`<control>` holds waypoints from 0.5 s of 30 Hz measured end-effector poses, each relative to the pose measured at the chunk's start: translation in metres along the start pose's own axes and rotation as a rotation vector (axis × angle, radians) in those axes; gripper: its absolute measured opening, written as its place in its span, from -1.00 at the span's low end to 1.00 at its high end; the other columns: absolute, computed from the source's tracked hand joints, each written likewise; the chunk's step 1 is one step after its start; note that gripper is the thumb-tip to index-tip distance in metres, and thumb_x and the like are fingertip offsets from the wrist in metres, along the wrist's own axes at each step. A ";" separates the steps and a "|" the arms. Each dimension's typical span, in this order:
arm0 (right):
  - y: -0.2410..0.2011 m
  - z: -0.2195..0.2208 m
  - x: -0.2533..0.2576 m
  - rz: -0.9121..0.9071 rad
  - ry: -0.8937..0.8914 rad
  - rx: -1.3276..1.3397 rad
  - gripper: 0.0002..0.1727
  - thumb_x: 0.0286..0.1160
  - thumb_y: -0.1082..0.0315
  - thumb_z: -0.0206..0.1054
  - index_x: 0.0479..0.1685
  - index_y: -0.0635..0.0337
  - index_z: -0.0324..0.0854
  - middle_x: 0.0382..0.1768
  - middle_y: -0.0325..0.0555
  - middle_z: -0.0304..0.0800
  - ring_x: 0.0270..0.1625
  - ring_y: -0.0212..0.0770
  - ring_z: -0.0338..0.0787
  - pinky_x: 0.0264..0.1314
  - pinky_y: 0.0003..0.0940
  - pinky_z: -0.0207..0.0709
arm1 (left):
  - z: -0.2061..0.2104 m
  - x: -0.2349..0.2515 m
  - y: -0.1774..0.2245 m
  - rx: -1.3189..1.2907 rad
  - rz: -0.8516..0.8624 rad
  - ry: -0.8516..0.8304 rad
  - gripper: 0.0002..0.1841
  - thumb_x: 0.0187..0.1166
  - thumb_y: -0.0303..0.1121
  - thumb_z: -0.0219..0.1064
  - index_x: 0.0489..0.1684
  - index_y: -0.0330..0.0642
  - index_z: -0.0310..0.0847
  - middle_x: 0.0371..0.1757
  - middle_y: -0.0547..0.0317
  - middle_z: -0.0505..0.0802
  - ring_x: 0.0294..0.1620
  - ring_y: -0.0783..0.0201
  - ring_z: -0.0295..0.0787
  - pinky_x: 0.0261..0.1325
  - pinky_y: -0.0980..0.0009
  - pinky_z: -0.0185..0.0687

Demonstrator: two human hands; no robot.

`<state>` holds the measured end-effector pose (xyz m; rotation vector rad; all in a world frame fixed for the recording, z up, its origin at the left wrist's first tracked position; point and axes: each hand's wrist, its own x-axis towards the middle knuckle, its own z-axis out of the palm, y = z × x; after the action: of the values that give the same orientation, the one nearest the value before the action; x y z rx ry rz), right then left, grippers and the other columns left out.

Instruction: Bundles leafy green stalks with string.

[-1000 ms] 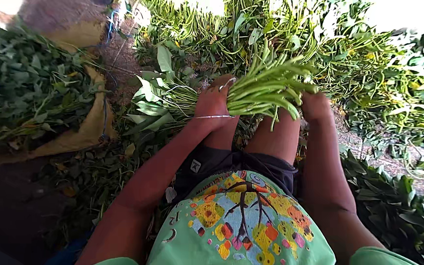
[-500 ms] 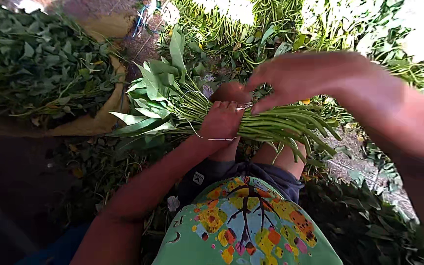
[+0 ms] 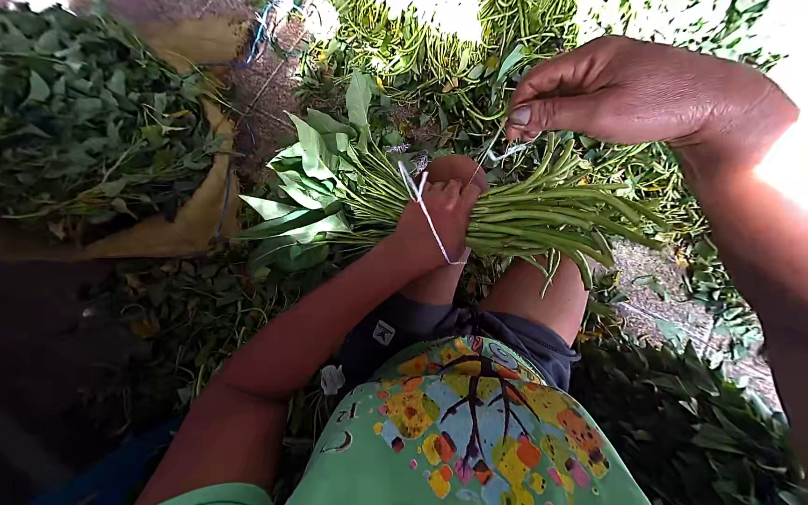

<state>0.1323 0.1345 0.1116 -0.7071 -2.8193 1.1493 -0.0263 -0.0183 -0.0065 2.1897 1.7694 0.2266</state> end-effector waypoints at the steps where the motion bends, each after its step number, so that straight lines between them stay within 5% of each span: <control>1: -0.009 0.004 0.000 0.008 0.000 -0.013 -0.75 0.75 0.06 0.18 -0.18 -0.16 0.74 -0.38 -0.58 0.74 -0.32 -0.69 0.66 -0.27 -0.65 0.53 | 0.000 0.001 0.001 -0.005 -0.004 -0.009 -0.33 0.19 -0.28 0.65 0.36 -0.33 0.59 0.17 -0.29 0.78 0.25 -0.25 0.73 0.32 -0.15 0.56; 4: -0.026 0.012 0.006 0.047 0.138 -0.208 -0.72 0.81 0.03 0.10 -0.02 -0.10 0.68 -0.28 -0.42 0.70 -0.26 -0.52 0.65 -0.18 -0.42 0.51 | -0.011 0.011 0.016 0.041 -0.112 -0.207 -0.26 0.24 -0.29 0.65 0.50 -0.25 0.47 0.37 -0.19 0.69 0.43 -0.18 0.61 0.51 -0.09 0.41; 6: -0.044 0.015 -0.002 0.071 0.219 -0.351 -0.47 0.85 0.00 0.03 0.49 0.21 0.50 0.23 0.13 0.72 0.25 0.06 0.75 0.35 0.15 0.53 | -0.013 0.015 0.022 0.064 -0.163 -0.254 -0.23 0.22 -0.25 0.65 0.50 -0.25 0.44 0.40 -0.17 0.68 0.46 -0.16 0.59 0.53 -0.10 0.39; 7: -0.054 0.020 -0.014 0.042 0.271 -0.383 -0.43 0.85 -0.01 0.03 0.52 0.28 0.47 0.28 0.24 0.70 0.29 0.18 0.74 0.36 0.23 0.51 | -0.014 0.016 0.023 0.051 -0.193 -0.252 -0.22 0.21 -0.21 0.65 0.50 -0.26 0.44 0.38 -0.18 0.69 0.44 -0.18 0.60 0.50 -0.12 0.41; 10: -0.067 0.067 -0.054 -0.076 0.326 -0.335 -0.65 0.66 0.03 0.24 -0.03 0.12 0.76 -0.23 -0.06 0.80 -0.23 -0.12 0.81 -0.22 -0.10 0.68 | -0.017 0.012 0.017 -0.055 -0.268 -0.194 -0.18 0.21 -0.05 0.65 0.49 -0.29 0.48 0.29 -0.26 0.75 0.35 -0.23 0.68 0.32 -0.22 0.56; 13: -0.050 0.153 -0.054 0.064 0.388 -0.235 -0.60 0.48 0.21 0.53 0.17 0.30 0.74 0.15 0.27 0.74 0.20 0.27 0.77 0.18 0.15 0.69 | -0.011 0.013 0.005 -0.154 -0.260 -0.090 -0.29 0.40 -0.13 0.55 0.50 -0.36 0.44 0.19 -0.36 0.77 0.24 -0.30 0.74 0.23 -0.26 0.61; 15: -0.027 0.200 -0.045 -0.096 0.701 -0.105 -0.83 0.43 0.41 0.47 -0.09 0.30 0.82 0.10 0.21 0.80 0.21 0.18 0.77 0.26 0.01 0.66 | -0.005 0.017 -0.001 -0.166 -0.273 -0.071 -0.28 0.55 -0.24 0.43 0.74 -0.18 0.28 0.30 -0.32 0.75 0.30 -0.28 0.74 0.30 -0.25 0.59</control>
<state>0.1254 -0.0329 -0.0090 -0.7768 -2.2883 0.5780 -0.0256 -0.0007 -0.0032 1.7988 1.9105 0.2198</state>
